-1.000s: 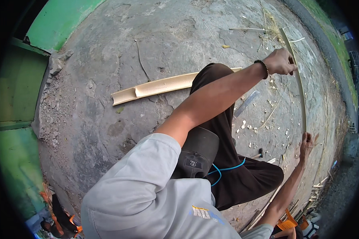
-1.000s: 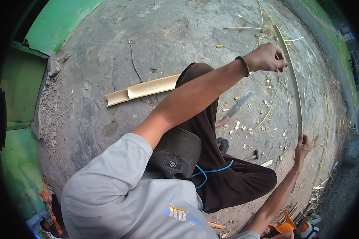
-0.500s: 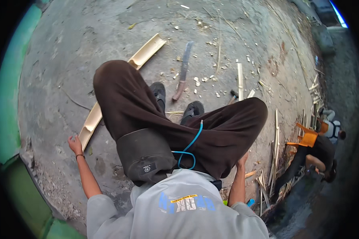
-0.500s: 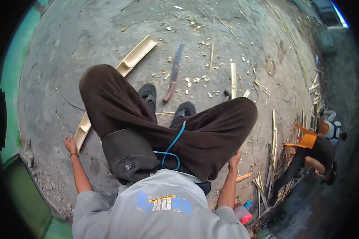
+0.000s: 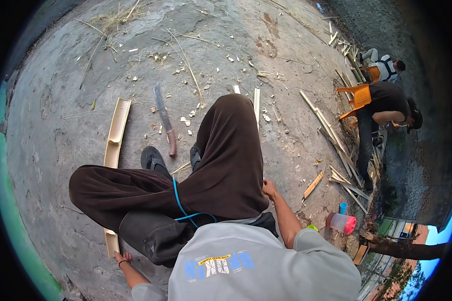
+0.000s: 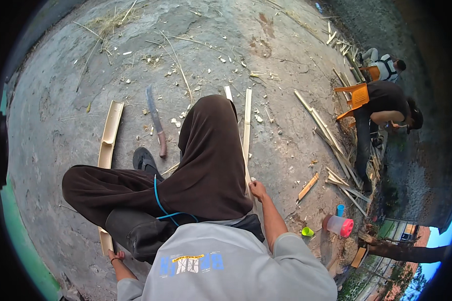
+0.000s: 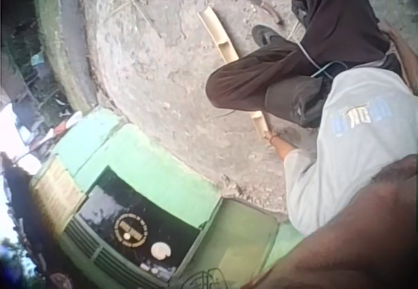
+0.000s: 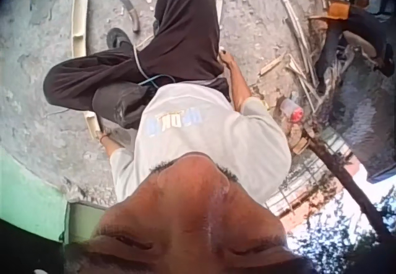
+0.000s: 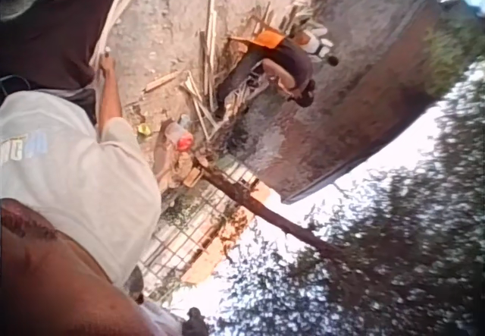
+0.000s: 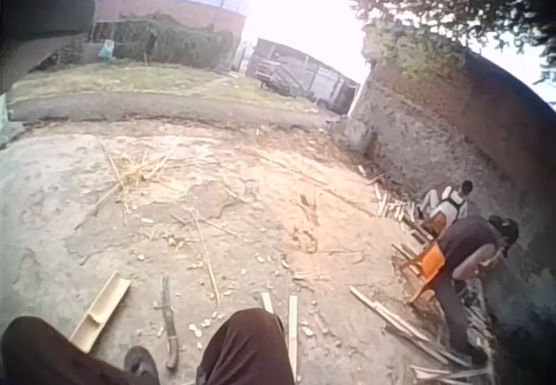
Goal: The person shapes a piece of bamboo by hand using a large blade and a hammer. The person holds the bamboo piece vertically and uses the blade and hammer to split or shave the end, then uses the blade to shave thin strips from a long piece of wood.
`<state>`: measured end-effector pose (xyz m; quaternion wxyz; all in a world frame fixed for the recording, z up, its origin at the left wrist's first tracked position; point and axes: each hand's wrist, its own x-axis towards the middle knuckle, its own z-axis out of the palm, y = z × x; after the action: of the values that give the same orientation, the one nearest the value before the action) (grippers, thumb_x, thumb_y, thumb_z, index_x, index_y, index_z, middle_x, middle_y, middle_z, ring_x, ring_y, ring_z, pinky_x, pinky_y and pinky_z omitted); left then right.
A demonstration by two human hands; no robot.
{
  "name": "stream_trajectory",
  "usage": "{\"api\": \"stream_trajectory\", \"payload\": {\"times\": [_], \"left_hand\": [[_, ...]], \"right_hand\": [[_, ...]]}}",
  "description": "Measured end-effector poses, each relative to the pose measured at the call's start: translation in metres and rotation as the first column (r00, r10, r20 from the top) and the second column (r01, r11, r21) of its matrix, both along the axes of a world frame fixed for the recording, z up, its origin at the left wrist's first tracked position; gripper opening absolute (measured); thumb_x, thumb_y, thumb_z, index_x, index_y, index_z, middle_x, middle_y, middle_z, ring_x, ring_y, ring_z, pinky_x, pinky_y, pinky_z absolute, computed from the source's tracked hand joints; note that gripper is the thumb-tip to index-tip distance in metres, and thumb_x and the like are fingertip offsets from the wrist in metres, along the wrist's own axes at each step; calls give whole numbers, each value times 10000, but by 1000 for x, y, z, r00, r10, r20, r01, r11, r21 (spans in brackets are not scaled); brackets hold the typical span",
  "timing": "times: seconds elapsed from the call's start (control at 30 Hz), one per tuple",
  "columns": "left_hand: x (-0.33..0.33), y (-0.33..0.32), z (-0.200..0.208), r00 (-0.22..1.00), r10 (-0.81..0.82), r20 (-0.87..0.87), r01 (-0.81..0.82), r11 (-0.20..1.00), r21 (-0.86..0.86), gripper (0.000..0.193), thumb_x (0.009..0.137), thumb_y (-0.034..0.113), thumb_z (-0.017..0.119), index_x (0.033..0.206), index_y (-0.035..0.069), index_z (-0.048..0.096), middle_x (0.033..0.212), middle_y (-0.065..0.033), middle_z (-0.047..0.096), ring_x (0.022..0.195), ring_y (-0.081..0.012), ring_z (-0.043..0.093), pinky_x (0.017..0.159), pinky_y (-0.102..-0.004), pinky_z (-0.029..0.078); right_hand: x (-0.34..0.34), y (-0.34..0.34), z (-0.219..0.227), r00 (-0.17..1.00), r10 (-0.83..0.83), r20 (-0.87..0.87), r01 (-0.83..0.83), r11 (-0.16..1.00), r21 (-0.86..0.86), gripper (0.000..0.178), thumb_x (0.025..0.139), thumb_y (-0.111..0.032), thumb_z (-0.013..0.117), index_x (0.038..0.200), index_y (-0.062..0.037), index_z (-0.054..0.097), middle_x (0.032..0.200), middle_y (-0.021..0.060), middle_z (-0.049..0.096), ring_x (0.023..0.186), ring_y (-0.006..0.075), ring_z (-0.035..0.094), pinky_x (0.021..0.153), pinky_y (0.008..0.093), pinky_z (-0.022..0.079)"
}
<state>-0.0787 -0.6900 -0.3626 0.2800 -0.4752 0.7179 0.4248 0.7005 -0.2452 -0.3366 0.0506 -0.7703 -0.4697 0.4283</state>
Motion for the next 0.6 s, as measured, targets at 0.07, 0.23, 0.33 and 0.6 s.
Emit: {"api": "stream_trajectory", "payload": {"times": [0.07,0.23,0.33,0.6], "left_hand": [[1,-1,5,995,88,36,-88,996,9,928,798,685,619,1530,246,253,1426,-85,402,1108,-320,539,897,-505,495],[6,-1,8,997,19,77,-23,998,54,970,763,676,651,1541,271,237,1496,-71,359,1224,-299,495,955,-502,468],[8,0,9,997,-17,82,12,998,65,977,753,656,671,1539,269,239,1487,-68,361,1244,-288,480,966,-504,461],[7,10,19,995,-47,88,41,996,73,951,780,628,665,1536,244,234,1477,-56,329,1239,-281,485,950,-461,475]], "right_hand": [[-4,8,4,983,83,163,-66,992,-104,402,910,-345,619,1114,-10,702,1069,205,720,991,305,695,881,402,524],[-24,10,12,1000,1,-13,-3,986,-166,360,913,-298,646,1175,-52,644,1010,175,692,949,282,664,860,404,519],[-37,1,14,990,-49,-135,32,992,-121,369,925,-313,645,1191,-57,637,1023,177,689,958,272,661,866,397,514],[-41,-7,23,988,-98,-119,99,995,-1,402,951,-309,643,1213,-6,611,1098,154,665,1052,243,629,886,385,513]]}}
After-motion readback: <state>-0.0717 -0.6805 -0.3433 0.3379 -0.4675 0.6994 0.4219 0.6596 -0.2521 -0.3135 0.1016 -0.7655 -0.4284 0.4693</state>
